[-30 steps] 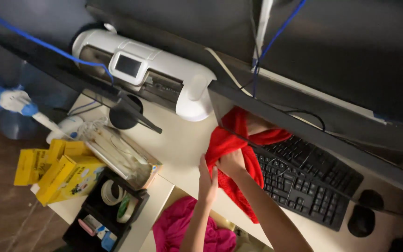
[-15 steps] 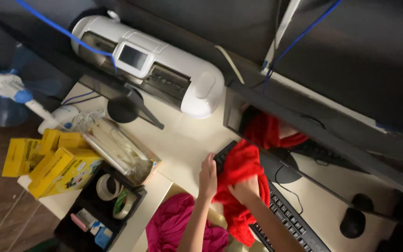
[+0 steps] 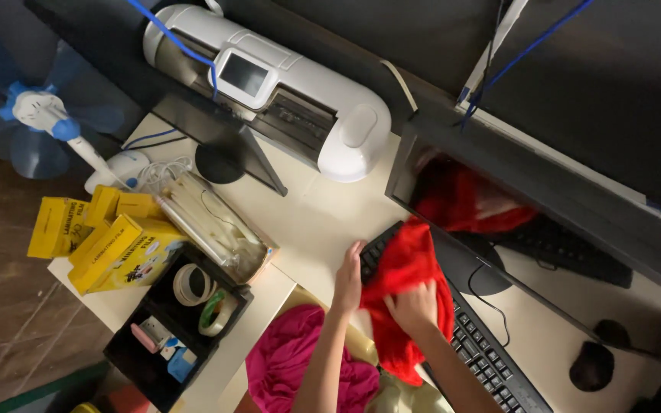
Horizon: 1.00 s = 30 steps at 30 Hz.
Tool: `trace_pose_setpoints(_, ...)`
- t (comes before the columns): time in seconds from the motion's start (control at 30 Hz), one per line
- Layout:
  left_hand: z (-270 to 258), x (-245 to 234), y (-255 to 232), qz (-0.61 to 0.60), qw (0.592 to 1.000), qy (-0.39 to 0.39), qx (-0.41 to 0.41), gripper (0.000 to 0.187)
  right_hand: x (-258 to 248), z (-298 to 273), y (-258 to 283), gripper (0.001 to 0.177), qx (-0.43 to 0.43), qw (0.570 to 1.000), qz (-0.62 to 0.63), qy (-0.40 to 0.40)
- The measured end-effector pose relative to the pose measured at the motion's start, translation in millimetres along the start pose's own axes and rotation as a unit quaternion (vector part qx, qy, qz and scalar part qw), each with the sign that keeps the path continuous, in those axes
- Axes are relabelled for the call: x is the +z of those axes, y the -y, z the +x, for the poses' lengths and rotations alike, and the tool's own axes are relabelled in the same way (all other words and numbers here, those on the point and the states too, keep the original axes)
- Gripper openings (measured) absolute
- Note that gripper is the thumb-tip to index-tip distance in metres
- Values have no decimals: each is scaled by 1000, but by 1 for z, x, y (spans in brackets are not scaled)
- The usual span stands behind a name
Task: Cleaning a keyboard and a computer monitor using a red cloth at a workstation.
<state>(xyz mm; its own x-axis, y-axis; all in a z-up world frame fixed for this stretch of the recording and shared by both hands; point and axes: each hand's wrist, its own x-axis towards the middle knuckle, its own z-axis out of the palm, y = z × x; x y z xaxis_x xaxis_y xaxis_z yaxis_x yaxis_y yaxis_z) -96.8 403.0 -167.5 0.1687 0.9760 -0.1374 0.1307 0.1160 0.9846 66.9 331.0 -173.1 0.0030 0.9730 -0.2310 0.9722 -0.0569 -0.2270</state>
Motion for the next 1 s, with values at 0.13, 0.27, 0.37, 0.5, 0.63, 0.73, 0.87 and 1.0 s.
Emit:
trace_pose_setpoints(0.13,-6,0,-2,14,1000,-23,13,58,2,-32,-15,72,-13,1000,-11,-6)
trace_pose_setpoints(0.27,-16,6,14,-9,994,-107,28,52,10,10,-23,78,-16,998,-40,-36)
trace_pose_setpoints(0.37,-17,6,31,-69,991,-114,12,54,11,60,-21,68,1,998,-16,-54)
trace_pose_setpoints(0.5,-20,5,51,-253,965,-72,-16,65,3,92,7,55,54,984,15,-167)
trace_pose_setpoints(0.63,-21,14,56,-246,964,-95,-27,70,-21,66,47,53,6,987,1,-160)
trace_pose_setpoints(0.73,-18,17,71,-251,957,-141,-29,72,-14,42,57,54,-79,977,-187,71)
trace_pose_setpoints(0.87,-9,11,89,-294,945,-143,0,70,22,15,25,36,-214,972,-70,64)
trace_pose_setpoints(1.0,-17,12,71,-240,962,-123,42,70,18,11,11,38,-265,961,-30,-72)
